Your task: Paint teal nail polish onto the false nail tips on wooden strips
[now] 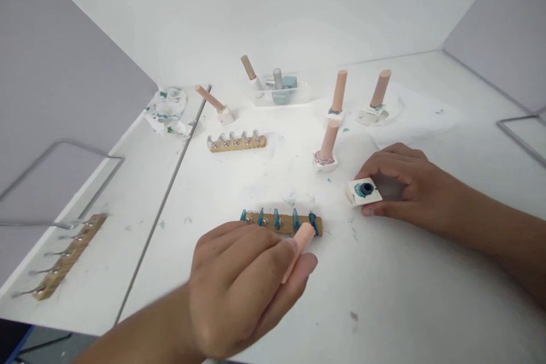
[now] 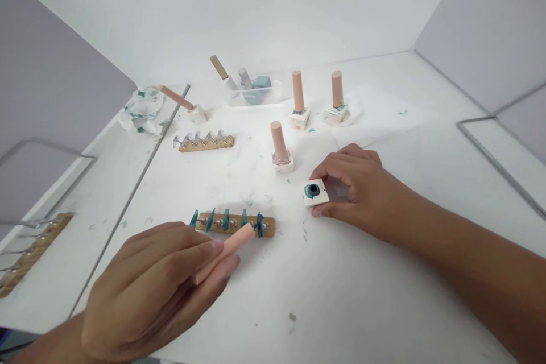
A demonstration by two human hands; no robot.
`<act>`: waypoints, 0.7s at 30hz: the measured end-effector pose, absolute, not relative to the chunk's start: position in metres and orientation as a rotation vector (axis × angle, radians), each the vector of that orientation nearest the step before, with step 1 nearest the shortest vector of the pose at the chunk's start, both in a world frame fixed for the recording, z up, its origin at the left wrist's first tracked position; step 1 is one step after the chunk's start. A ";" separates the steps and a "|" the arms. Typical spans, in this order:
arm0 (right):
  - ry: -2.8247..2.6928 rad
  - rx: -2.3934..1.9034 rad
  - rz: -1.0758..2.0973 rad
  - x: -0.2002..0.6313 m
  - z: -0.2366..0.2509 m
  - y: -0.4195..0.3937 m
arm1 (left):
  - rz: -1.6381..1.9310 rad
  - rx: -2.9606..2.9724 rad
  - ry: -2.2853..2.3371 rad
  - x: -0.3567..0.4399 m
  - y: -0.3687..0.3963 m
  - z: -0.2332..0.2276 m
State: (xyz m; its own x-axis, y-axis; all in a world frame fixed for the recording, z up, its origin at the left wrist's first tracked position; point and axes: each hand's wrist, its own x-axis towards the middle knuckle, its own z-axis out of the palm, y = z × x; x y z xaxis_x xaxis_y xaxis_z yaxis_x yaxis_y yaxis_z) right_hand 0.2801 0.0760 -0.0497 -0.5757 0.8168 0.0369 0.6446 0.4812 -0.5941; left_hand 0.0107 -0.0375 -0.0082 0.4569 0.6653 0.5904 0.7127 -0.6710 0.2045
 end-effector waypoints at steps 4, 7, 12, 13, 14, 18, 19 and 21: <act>-2.391 -1.245 0.803 0.279 -0.049 0.076 | -1.002 -2.678 -1.225 0.011 -0.038 -0.006; -2.378 -1.242 0.820 0.278 -0.047 0.075 | -0.961 -2.717 -1.208 0.011 -0.039 -0.003; -2.378 -1.270 0.833 0.278 -0.045 0.074 | -0.903 -2.785 -1.242 0.008 -0.045 0.001; -2.382 -1.270 0.827 0.279 -0.046 0.075 | -0.908 -2.790 -1.254 0.007 -0.046 0.002; -2.387 -1.268 0.819 0.279 -0.046 0.075 | -0.919 -2.791 -1.264 0.006 -0.047 0.003; -2.407 -1.252 0.805 0.279 -0.048 0.076 | -0.978 -2.691 -1.339 0.004 -0.048 0.003; -2.407 -1.253 0.810 0.279 -0.047 0.075 | -0.995 -2.647 -1.357 0.004 -0.047 0.002; -2.399 -1.270 0.821 0.279 -0.046 0.074 | -1.031 -2.535 -1.368 0.006 -0.045 -0.001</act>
